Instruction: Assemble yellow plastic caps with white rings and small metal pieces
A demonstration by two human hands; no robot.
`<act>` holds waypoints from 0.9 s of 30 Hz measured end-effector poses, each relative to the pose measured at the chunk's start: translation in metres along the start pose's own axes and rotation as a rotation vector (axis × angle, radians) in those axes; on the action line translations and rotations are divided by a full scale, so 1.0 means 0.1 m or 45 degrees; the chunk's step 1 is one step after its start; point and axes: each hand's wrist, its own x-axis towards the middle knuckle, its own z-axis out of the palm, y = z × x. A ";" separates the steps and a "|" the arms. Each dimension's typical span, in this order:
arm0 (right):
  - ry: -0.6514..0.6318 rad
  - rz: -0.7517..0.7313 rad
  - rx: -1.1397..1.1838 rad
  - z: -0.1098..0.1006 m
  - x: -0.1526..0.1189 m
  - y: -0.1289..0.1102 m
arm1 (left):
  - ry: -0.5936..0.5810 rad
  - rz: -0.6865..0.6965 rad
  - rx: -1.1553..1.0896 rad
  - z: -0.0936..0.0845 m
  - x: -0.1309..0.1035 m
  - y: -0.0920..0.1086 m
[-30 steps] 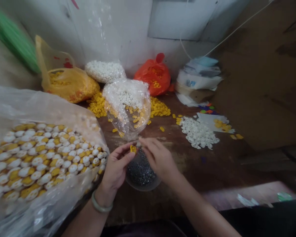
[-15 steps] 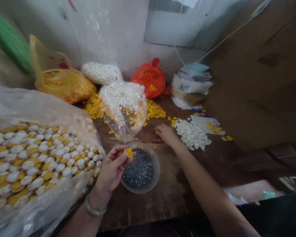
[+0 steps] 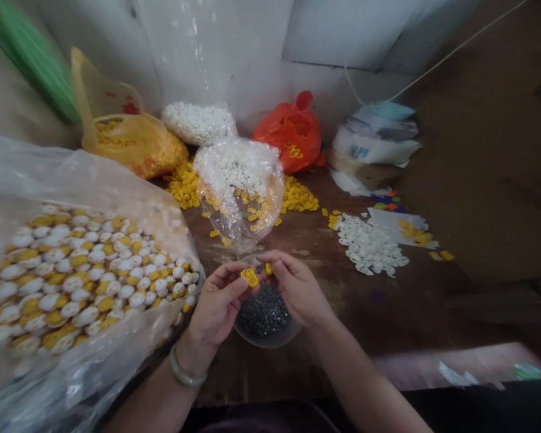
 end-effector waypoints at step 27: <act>0.251 0.116 0.285 0.34 -0.07 0.21 | 0.248 0.442 0.298 0.04 -0.02 -0.01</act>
